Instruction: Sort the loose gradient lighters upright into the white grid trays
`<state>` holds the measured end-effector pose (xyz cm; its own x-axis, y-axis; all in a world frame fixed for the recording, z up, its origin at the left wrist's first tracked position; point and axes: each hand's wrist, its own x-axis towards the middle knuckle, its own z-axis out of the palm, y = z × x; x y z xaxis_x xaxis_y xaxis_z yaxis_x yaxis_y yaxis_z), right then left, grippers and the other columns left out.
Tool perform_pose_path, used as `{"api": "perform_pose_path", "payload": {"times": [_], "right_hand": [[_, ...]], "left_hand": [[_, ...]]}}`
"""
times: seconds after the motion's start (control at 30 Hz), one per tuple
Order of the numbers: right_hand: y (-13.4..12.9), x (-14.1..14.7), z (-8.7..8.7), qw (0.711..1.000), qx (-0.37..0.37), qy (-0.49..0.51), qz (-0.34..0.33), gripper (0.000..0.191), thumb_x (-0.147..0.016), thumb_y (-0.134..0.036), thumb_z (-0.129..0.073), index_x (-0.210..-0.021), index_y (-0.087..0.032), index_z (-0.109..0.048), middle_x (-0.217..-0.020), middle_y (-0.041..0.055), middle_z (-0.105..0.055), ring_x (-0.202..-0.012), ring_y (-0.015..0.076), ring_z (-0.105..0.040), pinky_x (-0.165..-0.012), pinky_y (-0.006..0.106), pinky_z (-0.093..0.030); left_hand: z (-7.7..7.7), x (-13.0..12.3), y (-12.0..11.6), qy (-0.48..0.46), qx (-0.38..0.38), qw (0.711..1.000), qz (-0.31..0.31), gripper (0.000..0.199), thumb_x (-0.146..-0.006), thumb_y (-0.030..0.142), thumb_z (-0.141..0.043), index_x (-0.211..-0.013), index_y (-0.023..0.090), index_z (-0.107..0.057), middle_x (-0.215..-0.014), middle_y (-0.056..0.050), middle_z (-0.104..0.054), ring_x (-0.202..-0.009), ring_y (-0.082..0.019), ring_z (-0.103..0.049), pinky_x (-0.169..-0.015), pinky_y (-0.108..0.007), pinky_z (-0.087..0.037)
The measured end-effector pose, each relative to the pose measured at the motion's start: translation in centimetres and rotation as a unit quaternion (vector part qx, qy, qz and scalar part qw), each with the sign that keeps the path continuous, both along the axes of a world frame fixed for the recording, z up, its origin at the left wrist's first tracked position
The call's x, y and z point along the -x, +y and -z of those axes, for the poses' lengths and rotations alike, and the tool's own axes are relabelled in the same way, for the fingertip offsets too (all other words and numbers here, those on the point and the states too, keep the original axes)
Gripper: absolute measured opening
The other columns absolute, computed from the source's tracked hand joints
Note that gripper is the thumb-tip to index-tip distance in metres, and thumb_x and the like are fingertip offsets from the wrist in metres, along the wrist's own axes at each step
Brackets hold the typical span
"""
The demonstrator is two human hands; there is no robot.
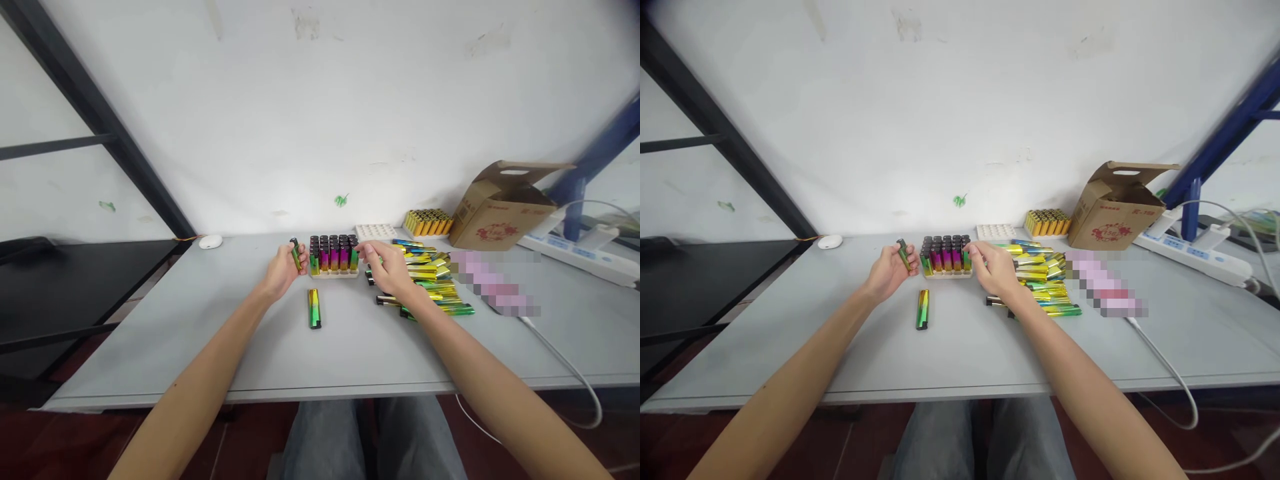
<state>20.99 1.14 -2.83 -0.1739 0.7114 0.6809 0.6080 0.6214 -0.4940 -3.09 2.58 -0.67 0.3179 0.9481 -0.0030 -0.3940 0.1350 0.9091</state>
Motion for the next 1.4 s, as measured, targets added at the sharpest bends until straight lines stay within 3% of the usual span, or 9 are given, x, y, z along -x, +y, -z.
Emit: {"api": "perform_pose_path", "payload": {"times": [0.53, 0.7, 0.93, 1.13, 1.23, 1.4], "right_hand": [[0.0, 0.0, 0.0, 1.0, 0.01, -0.01, 0.002, 0.038, -0.097, -0.037, -0.033, -0.094, -0.02, -0.066, -0.08, 0.0036, -0.068, -0.067, 0.016, -0.06, -0.069, 0.029, -0.044], [0.1, -0.1, 0.0, 1.0, 0.003, -0.003, 0.006, 0.04, -0.097, -0.04, -0.032, -0.093, -0.02, -0.066, -0.079, 0.0042, -0.068, -0.069, 0.0169, -0.061, -0.07, 0.029, -0.045], [0.1, -0.1, 0.0, 1.0, -0.003, -0.001, 0.007, 0.04, -0.097, -0.039, -0.032, -0.092, -0.02, -0.066, -0.081, 0.005, -0.068, -0.073, 0.0175, -0.062, -0.07, 0.03, -0.045], [0.2, -0.2, 0.1, 1.0, -0.007, 0.003, 0.006, 0.039, -0.097, -0.038, -0.033, -0.091, -0.019, -0.066, -0.082, 0.005, -0.068, -0.074, 0.0172, -0.062, -0.071, 0.03, -0.045], [0.2, -0.2, 0.1, 1.0, -0.006, 0.006, 0.006, 0.039, -0.097, -0.039, -0.032, -0.092, -0.02, -0.066, -0.082, 0.0051, -0.069, -0.076, 0.0177, -0.063, -0.071, 0.03, -0.046], [0.2, -0.2, 0.1, 1.0, 0.0, 0.001, 0.008, 0.038, -0.097, -0.039, -0.032, -0.094, -0.02, -0.066, -0.082, 0.0047, -0.069, -0.071, 0.0171, -0.062, -0.069, 0.03, -0.045]], "left_hand": [[-0.8, -0.1, -0.5, -0.015, -0.005, 1.0, 0.011, 0.025, -0.089, 0.027, -0.027, -0.071, 0.018, -0.042, -0.064, 0.001, -0.035, -0.053, -0.012, -0.04, -0.045, -0.022, -0.035], [-0.7, 0.2, -0.3, -0.023, -0.012, 1.0, 0.006, 0.028, -0.091, 0.037, -0.032, -0.073, 0.019, -0.043, -0.063, 0.001, -0.037, -0.051, -0.012, -0.04, -0.045, -0.022, -0.035], [-1.1, 0.8, -0.5, -0.072, -0.021, 0.995, 0.058, 0.03, -0.087, 0.042, -0.032, -0.077, 0.018, -0.047, -0.069, -0.004, -0.048, -0.056, -0.016, -0.049, -0.05, -0.028, -0.041], [-1.0, 0.5, -0.7, 0.009, -0.079, 0.996, 0.029, 0.015, -0.089, 0.033, -0.05, -0.086, 0.019, -0.051, -0.069, -0.001, -0.055, -0.056, -0.013, -0.052, -0.05, -0.024, -0.038], [-0.9, 0.4, -0.7, 0.03, -0.098, 0.995, 0.009, 0.017, -0.087, 0.034, -0.057, -0.084, 0.018, -0.053, -0.064, 0.001, -0.052, -0.057, -0.011, -0.052, -0.055, -0.023, -0.041], [-1.1, 0.2, -0.9, -0.018, -0.083, 0.996, 0.009, 0.014, -0.086, 0.029, -0.061, -0.086, 0.016, -0.057, -0.061, 0.005, -0.045, -0.059, -0.01, -0.053, -0.07, -0.027, -0.047]]}}
